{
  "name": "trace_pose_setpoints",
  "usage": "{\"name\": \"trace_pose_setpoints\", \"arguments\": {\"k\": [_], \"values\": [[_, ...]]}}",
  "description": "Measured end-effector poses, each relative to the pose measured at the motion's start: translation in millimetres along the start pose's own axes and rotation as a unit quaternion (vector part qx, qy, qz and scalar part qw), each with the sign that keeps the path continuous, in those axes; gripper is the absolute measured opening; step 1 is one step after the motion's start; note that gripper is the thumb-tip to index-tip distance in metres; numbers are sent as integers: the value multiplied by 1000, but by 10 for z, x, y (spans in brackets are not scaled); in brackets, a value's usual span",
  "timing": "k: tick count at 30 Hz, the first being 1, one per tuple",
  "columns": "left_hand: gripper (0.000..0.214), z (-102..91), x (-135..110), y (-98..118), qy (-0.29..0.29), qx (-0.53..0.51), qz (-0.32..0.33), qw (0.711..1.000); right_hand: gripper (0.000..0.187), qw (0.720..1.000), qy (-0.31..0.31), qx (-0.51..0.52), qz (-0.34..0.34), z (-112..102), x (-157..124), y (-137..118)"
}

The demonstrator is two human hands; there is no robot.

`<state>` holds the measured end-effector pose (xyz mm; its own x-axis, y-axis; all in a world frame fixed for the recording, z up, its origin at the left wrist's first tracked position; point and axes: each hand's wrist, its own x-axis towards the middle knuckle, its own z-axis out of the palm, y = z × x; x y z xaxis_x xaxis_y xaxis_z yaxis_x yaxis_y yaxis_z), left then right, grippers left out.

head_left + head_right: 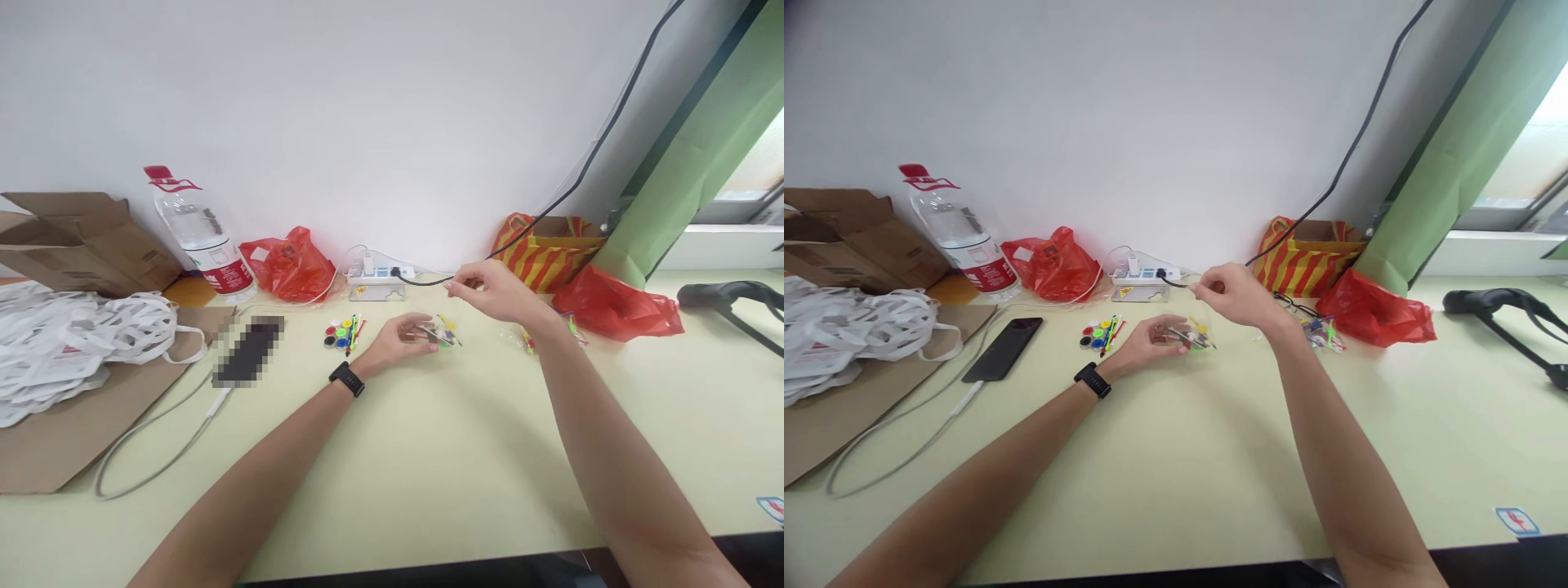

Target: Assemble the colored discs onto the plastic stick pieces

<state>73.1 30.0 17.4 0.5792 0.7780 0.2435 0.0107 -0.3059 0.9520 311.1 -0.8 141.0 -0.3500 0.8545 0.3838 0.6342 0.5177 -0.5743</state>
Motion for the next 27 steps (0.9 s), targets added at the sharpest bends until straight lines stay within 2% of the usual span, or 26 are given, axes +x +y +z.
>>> {"name": "trace_pose_setpoints", "arguments": {"k": [3, 7, 11, 13, 15, 18, 19, 22, 27], "values": [[66, 40, -8, -1, -42, -8, -19, 999, 41, 1000, -4, 20, 10, 7, 14, -22], [48, 72, -7, 36, -62, -30, -38, 997, 40, 994, 27, 106, 31, 20, 19, 64], [40, 38, 0, 117, -50, -38, -59, 996, 71, 974, 3, 189, 125, 136, 14, 386], [41, 13, 5, 139, -43, -33, -66, 996, 84, 966, 34, 186, 175, 235, 25, 561], [43, -6, 11, 140, -37, -24, -70, 997, 79, 960, 37, 203, 189, 326, 50, 685], [47, -21, 17, 115, -30, -37, -62, 997, 53, 954, -20, 261, 149, 401, 101, 748], [50, -24, 18, 104, -32, -46, -60, 997, 49, 952, -16, 276, 135, 408, 119, 744], [59, -36, 24, 70, -30, -48, -74, 996, 45, 943, 70, 302, 120, 390, 162, 704], [43, -69, 32, 67, 27, -27, -73, 997, 45, 929, 151, 319, 108, 329, 184, 644]]}}
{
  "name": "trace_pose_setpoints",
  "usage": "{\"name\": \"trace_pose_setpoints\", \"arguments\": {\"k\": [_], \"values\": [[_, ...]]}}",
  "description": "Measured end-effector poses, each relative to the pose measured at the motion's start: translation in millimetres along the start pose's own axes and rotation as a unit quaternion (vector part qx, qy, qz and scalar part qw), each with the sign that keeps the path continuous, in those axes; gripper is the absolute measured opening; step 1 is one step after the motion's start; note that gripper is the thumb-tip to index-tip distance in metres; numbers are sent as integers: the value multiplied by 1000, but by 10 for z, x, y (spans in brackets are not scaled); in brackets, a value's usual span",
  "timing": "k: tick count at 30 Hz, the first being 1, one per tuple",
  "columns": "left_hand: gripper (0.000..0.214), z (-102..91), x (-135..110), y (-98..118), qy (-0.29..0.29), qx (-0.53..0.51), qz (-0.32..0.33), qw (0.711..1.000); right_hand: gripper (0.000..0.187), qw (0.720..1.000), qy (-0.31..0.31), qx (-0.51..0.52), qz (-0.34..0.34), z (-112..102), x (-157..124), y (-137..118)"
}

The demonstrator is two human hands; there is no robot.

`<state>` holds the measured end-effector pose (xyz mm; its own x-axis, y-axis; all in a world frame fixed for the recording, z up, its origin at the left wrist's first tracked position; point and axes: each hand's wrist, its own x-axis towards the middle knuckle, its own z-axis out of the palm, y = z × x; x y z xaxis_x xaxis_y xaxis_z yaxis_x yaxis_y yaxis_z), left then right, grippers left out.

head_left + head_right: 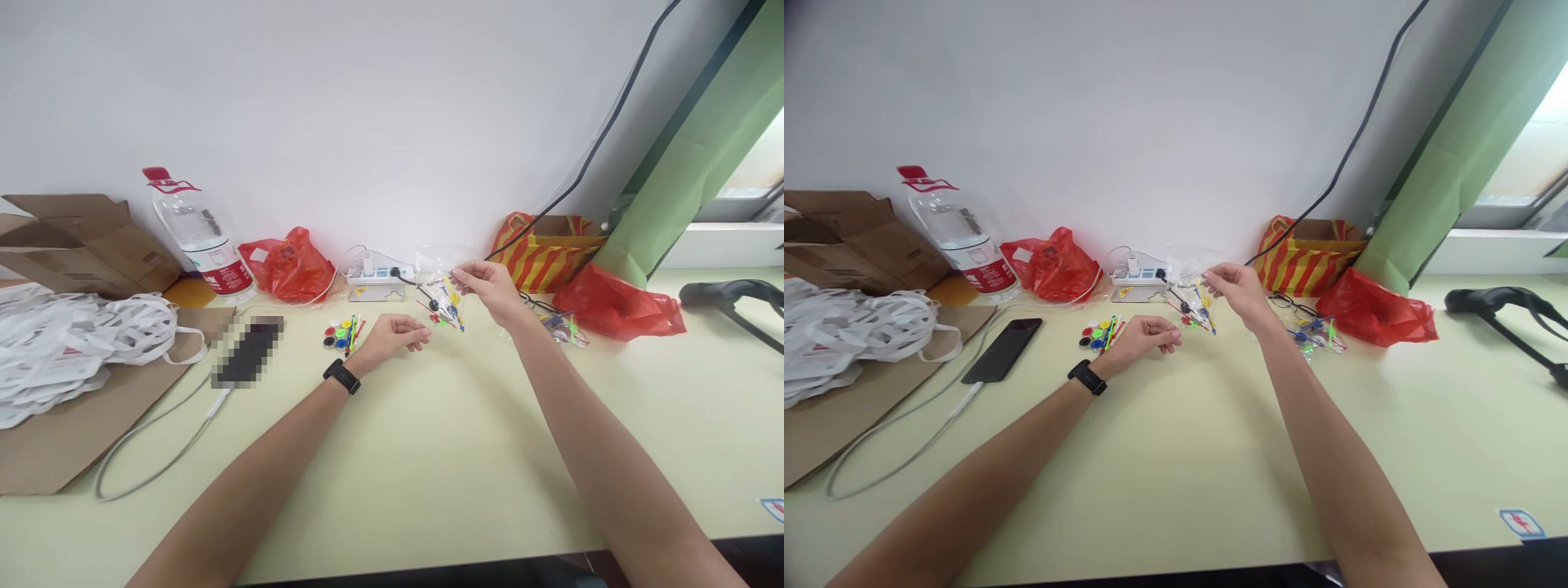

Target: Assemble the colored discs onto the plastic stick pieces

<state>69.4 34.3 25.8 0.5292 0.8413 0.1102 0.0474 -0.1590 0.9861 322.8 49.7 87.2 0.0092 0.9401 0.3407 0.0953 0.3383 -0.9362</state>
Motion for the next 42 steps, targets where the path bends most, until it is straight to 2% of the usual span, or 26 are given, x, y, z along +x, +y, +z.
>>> {"name": "trace_pose_setpoints", "arguments": {"k": [7, 11, 14, 16, 17, 20, 22, 24, 27, 30, 35, 38, 42], "values": [[49, 33, -5, 91, -9, 66, 74, 995, 46, 1000, 19, 13, -9, -40, 12, -18], [47, 31, 19, 68, -9, 73, 85, 994, 43, 999, 29, 29, -18, -66, 19, -16], [44, -97, 30, 92, -50, 109, 56, 991, 41, 999, 17, 26, -28, -71, 7, -39], [40, -229, 31, 159, -96, 146, 32, 984, 41, 999, 2, 14, -29, -57, -17, -72], [42, -293, 30, 205, -99, 150, 35, 983, 41, 1000, -12, 8, -28, -42, -35, -94], [64, -405, 25, 357, -17, 66, 65, 996, 42, 996, -90, -7, -15, 37, -109, -184], [66, -377, 20, 434, 29, 6, 81, 996, 42, 988, -152, -23, -7, 115, -164, -254], [69, -281, 13, 472, 38, -30, 85, 995, 43, 982, -183, -42, -10, 200, -211, -315], [71, -110, 6, 458, 19, -59, 80, 995, 43, 979, -193, -66, -22, 305, -252, -358], [64, -34, 8, 412, 29, -61, 78, 995, 43, 975, -203, -80, -31, 346, -251, -338], [47, -89, 31, 404, 95, -25, 47, 994, 44, 983, -157, -84, -47, 319, -218, -272], [32, -91, 49, 423, 139, -10, 45, 989, 44, 982, -162, -89, -48, 329, -226, -271], [26, -81, 55, 443, 175, -19, 33, 984, 46, 979, -170, -99, -49, 363, -246, -295]]}}
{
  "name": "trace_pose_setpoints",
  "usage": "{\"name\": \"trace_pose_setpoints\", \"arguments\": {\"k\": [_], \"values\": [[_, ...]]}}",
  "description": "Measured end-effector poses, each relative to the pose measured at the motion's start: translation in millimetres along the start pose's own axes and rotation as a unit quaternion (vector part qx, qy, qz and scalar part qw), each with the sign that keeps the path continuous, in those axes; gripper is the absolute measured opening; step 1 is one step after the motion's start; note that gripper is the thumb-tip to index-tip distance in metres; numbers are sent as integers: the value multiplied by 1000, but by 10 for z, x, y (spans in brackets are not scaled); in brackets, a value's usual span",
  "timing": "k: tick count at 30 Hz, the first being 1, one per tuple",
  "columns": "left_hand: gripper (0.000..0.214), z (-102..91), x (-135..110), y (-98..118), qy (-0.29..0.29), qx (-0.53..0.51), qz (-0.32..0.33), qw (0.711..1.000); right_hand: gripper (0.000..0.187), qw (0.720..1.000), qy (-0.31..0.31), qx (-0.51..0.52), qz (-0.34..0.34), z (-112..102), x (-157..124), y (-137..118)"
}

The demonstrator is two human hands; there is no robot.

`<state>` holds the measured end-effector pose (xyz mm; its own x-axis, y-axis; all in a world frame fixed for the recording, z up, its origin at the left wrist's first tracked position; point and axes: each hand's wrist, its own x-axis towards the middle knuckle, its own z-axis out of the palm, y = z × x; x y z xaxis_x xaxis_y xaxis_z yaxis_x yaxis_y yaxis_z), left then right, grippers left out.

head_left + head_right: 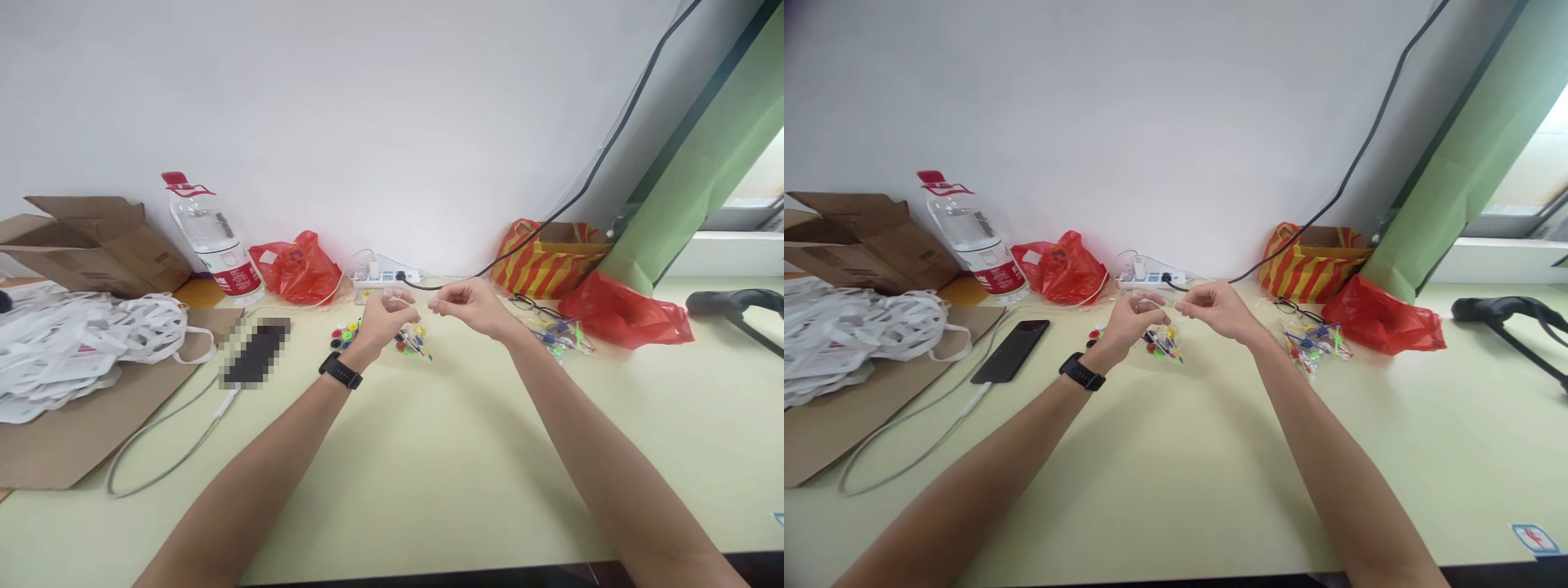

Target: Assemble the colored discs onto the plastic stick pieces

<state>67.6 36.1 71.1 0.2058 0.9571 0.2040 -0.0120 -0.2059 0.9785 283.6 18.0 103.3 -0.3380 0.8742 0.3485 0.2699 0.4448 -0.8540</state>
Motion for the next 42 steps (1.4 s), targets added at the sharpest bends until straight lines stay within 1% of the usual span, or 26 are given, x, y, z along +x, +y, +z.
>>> {"name": "trace_pose_setpoints", "arguments": {"k": [2, 5, 7, 10, 14, 18, 21, 26, 29, 31, 34, 35, 37, 39, 41, 42], "values": [[26, -30, 4, 26, -7, -10, 6, 1000, 47, 1000, 10, 10, 2, -5, 2, -5], [25, -116, 19, 97, -65, -21, 60, 996, 46, 999, 28, 30, 6, -40, 6, 0], [26, -180, 35, 146, -91, -11, 96, 991, 45, 999, 25, 39, 8, -61, 7, 4], [31, -253, 58, 189, -104, 12, 113, 988, 41, 999, 14, 53, 2, -54, 9, 9], [38, -307, 68, 188, -121, 37, 115, 985, 41, 996, 21, 86, -2, -1, 18, 42], [40, -351, 66, 159, -136, 29, 97, 986, 40, 995, 12, 96, 4, -5, 12, 98], [36, -381, 84, 117, -136, 4, 83, 987, 35, 995, 11, 95, -4, -50, 3, 123], [22, -408, 130, 73, -122, -60, 47, 990, 22, 996, -8, 76, -48, -90, 0, 104], [26, -403, 137, 109, -133, -105, 25, 985, 18, 996, -1, 64, -58, -80, -7, 61], [32, -385, 127, 143, -122, -115, 24, 986, 17, 997, 7, 55, -60, -75, -16, 29], [33, -342, 97, 178, -80, -64, 48, 994, 17, 996, -13, 55, -65, -82, -30, -4], [35, -326, 86, 184, -75, -43, 55, 995, 18, 996, -23, 56, -68, -85, -33, -7], [39, -301, 63, 193, -85, -5, 62, 994, 19, 995, -38, 52, -72, -81, -33, -1], [39, -290, 44, 212, -91, 47, 76, 992, 19, 995, -45, 42, -73, -68, -24, 18], [37, -298, 28, 253, -102, 121, 95, 983, 18, 996, -39, 27, -70, -57, -12, 36], [36, -310, 22, 282, -120, 156, 101, 975, 18, 997, -37, 16, -66, -59, -8, 40]]}}
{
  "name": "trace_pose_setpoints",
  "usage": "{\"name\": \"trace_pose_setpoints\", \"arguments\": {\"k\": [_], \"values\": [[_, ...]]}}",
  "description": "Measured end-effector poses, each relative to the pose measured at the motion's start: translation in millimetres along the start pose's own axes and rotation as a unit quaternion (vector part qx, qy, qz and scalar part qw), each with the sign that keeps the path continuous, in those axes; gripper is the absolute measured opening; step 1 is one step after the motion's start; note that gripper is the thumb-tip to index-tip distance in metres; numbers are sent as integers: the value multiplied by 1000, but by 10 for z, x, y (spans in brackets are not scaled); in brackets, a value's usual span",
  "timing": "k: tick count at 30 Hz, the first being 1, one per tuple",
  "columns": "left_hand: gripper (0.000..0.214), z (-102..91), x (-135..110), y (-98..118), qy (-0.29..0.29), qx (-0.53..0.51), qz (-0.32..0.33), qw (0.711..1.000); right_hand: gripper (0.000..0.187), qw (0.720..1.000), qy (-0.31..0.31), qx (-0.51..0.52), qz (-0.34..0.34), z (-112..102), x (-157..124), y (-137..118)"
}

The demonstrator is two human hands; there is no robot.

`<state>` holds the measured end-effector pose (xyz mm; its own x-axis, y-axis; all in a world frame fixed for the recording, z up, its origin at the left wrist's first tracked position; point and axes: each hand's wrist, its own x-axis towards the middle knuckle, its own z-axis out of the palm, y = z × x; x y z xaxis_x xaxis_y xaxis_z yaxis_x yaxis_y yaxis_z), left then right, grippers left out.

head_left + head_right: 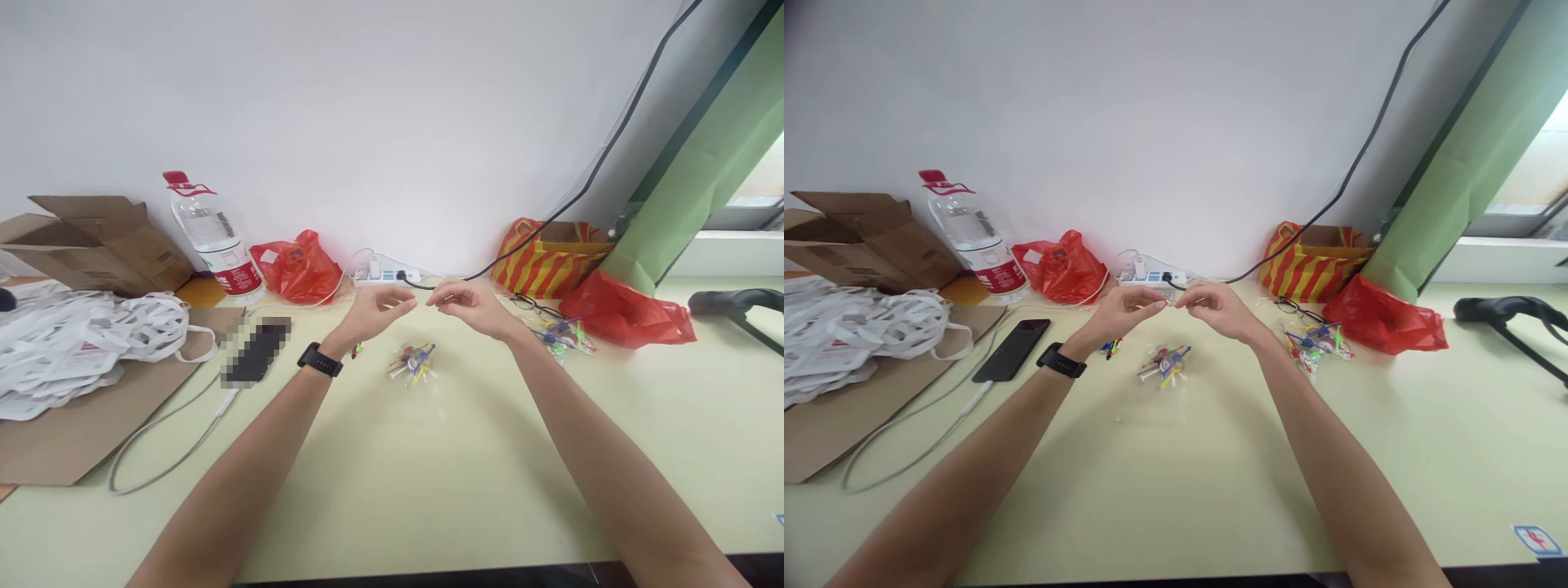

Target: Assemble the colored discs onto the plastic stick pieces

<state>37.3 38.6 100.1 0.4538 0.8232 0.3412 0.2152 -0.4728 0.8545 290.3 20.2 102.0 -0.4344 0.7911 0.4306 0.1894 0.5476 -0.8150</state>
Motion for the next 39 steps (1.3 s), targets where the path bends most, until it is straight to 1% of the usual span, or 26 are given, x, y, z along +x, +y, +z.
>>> {"name": "trace_pose_setpoints", "arguments": {"k": [2, 3, 4, 6, 8, 10, 13, 15, 17, 20, 22, 26, 28, 29, 30, 31, 32, 33, 34, 35, 36, 37, 39], "values": [[35, -56, -10, 56, -68, 48, 6, 997, 18, 999, -10, -27, 15, -21, 0, -11], [33, -88, -14, 82, -108, 66, 8, 992, 19, 998, -31, -44, 26, -36, -5, -26], [32, -119, -18, 104, -143, 85, 12, 986, 20, 995, -66, -62, 40, -49, -12, -45], [28, -171, -25, 124, -187, 128, 16, 974, 20, 979, -165, -97, 66, -46, -34, -86], [25, -205, -32, 112, -210, 163, 4, 964, 21, 949, -277, -123, 84, 18, -55, -117], [25, -227, -39, 77, -232, 180, -33, 955, 30, 915, -366, -140, 93, 146, -73, -131], [28, -249, -49, 16, -265, 191, -91, 941, 46, 867, -454, -172, 114, 389, -90, -134], [28, -263, -54, -9, -274, 195, -106, 936, 48, 839, -487, -197, 140, 536, -100, -128], [28, -273, -58, -17, -278, 198, -109, 934, 37, 826, -492, -219, 163, 649, -110, -117], [29, -284, -60, -6, -289, 204, -113, 929, 14, 827, -476, -240, 181, 754, -120, -89], [30, -293, -59, 11, -294, 210, -112, 926, 8, 828, -472, -241, 183, 789, -120, -72], [32, -335, -55, 56, -299, 220, -112, 922, 10, 833, -476, -239, 149, 766, -108, -74], [35, -359, -60, 77, -306, 226, -127, 916, 12, 846, -451, -246, 140, 695, -99, -101], [36, -366, -66, 85, -305, 234, -144, 912, 11, 854, -428, -257, 149, 646, -97, -117], [37, -367, -73, 88, -302, 245, -167, 906, 8, 858, -402, -274, 168, 592, -96, -132], [39, -359, -82, 87, -303, 256, -198, 897, 9, 855, -377, -296, 197, 537, -98, -141], [41, -341, -93, 78, -312, 265, -231, 883, 18, 846, -361, -317, 234, 487, -101, -143], [42, -313, -103, 62, -333, 270, -261, 865, 29, 831, -357, -330, 272, 448, -105, -135], [43, -275, -113, 36, -363, 269, -287, 845, 37, 816, -366, -328, 305, 424, -109, -118], [41, -230, -122, 2, -394, 259, -306, 827, 40, 806, -383, -310, 327, 417, -112, -91], [39, -182, -128, -41, -420, 245, -317, 814, 39, 804, -401, -277, 340, 428, -112, -56], [36, -135, -132, -88, -429, 229, -326, 811, 34, 811, -408, -241, 345, 454, -109, -16], [31, -62, -132, -188, -396, 201, -335, 831, 21, 836, -380, -194, 345, 527, -97, 67]]}}
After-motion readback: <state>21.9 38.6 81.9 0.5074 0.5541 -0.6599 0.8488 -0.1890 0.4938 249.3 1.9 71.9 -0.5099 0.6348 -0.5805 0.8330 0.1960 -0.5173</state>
